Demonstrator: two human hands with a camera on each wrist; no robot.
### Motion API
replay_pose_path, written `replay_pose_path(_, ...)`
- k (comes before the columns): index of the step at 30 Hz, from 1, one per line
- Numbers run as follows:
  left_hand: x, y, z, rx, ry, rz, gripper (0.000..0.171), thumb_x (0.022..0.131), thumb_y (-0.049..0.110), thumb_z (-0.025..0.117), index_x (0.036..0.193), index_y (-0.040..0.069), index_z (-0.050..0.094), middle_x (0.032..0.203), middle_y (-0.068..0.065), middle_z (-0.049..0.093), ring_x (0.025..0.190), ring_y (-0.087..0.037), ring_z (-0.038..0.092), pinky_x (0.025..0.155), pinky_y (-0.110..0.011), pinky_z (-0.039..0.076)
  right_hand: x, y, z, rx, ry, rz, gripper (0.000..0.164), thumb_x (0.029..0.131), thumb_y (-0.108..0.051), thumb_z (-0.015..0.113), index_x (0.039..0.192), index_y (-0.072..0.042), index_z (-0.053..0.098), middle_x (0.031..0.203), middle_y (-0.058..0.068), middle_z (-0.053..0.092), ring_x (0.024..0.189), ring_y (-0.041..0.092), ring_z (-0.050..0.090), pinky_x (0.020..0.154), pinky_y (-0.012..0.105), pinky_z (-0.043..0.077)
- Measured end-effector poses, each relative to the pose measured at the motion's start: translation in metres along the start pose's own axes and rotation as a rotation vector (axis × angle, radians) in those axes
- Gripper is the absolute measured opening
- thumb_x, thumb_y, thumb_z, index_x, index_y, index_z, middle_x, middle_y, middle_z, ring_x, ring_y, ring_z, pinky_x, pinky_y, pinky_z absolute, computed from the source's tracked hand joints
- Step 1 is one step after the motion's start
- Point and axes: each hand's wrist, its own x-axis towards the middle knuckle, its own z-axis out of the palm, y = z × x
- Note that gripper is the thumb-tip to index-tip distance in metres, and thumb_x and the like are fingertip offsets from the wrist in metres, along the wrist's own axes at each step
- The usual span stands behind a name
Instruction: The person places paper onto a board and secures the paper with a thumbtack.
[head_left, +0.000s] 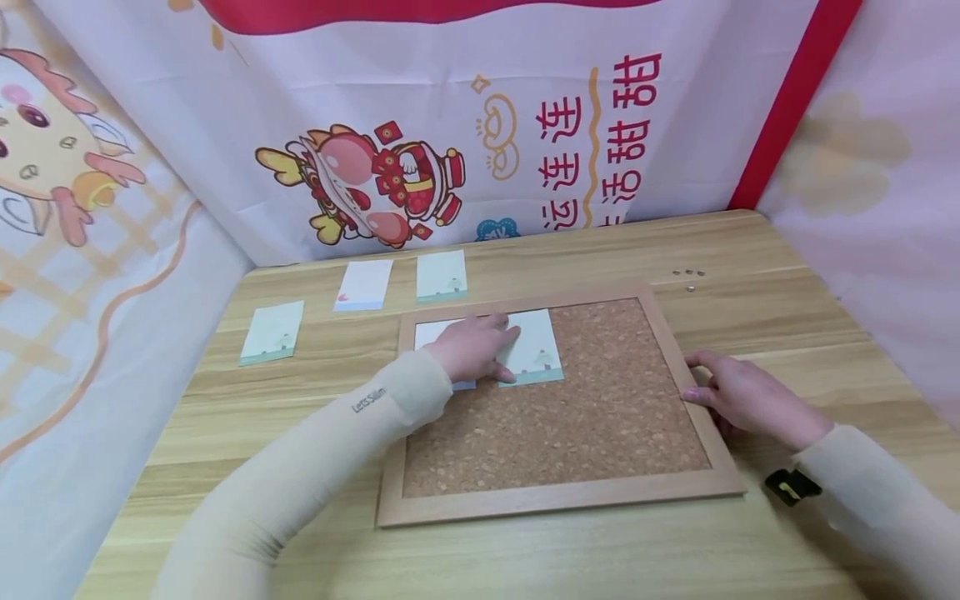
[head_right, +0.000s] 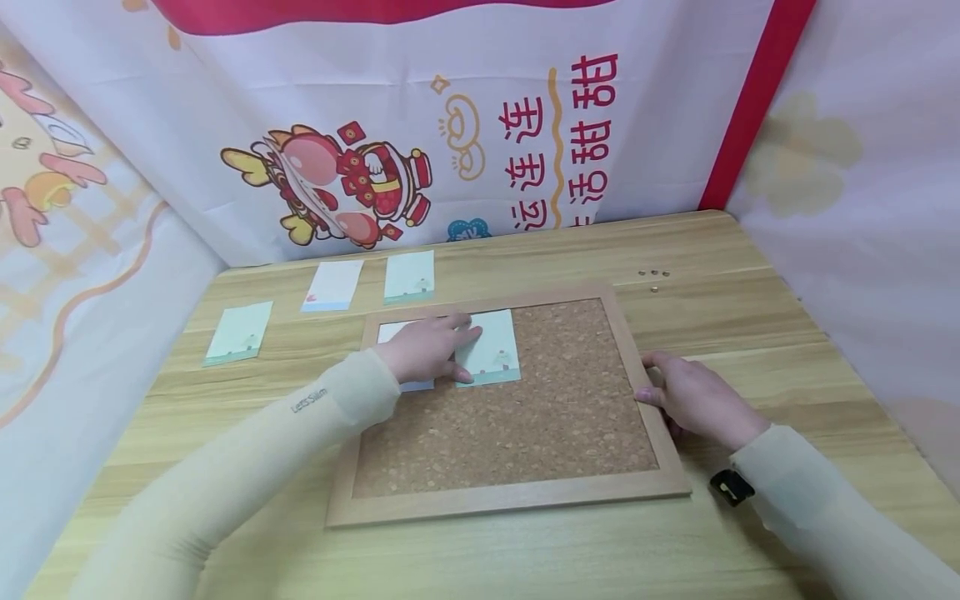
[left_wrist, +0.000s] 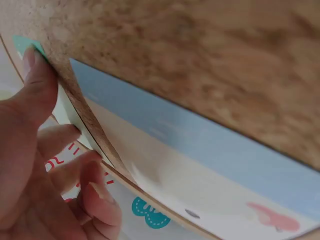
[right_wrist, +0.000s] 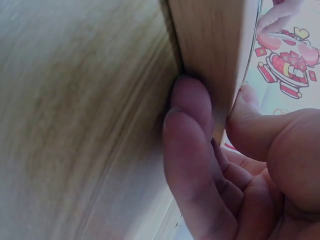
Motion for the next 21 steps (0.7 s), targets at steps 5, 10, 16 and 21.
replay_pose_path(5, -0.004, -0.007, 0.001, 0.003, -0.060, 0.036, 0.071, 0.089, 0.056, 0.063, 0.153, 0.034, 0.039, 0.158, -0.017, 0.030, 0.137, -0.031, 0.043, 0.092, -0.040, 0.049, 0.003, -0.003, -0.001, 0.001, -0.001, -0.016, 0.056, 0.101, -0.023, 0.059, 0.141, 0.009, 0.037, 0.062, 0.003, 0.059, 0.050, 0.017, 0.058, 0.049, 0.036, 0.047)
replay_pose_path(10, -0.007, -0.011, 0.002, -0.065, -0.103, 0.046, 0.067, 0.091, 0.054, 0.061, 0.152, 0.043, 0.034, 0.161, -0.017, 0.020, 0.122, -0.031, 0.057, 0.074, -0.033, 0.050, 0.006, -0.004, -0.010, -0.059, -0.021, -0.037, 0.055, 0.099, -0.029, 0.062, 0.137, 0.007, 0.046, 0.063, 0.001, 0.059, 0.052, 0.016, 0.059, 0.051, 0.035, 0.047)
replay_pose_path(16, -0.010, -0.008, 0.004, -0.174, -0.142, 0.055, 0.060, 0.097, 0.044, 0.057, 0.150, 0.050, 0.031, 0.163, -0.020, 0.005, 0.065, -0.021, 0.060, 0.059, -0.031, 0.043, 0.031, 0.008, -0.050, -0.117, 0.025, -0.038, 0.038, 0.099, -0.019, 0.060, 0.123, 0.009, 0.059, 0.069, 0.006, 0.061, 0.058, 0.019, 0.059, 0.053, 0.036, 0.047)
replay_pose_path(21, -0.009, -0.005, 0.005, -0.195, -0.153, 0.063, 0.057, 0.099, 0.039, 0.056, 0.148, 0.054, 0.030, 0.163, -0.021, 0.001, 0.054, -0.017, 0.048, 0.056, -0.031, 0.042, 0.071, 0.030, -0.083, -0.177, 0.131, -0.022, 0.030, 0.100, -0.011, 0.056, 0.116, 0.013, 0.061, 0.071, 0.008, 0.064, 0.060, 0.020, 0.060, 0.057, 0.037, 0.048)
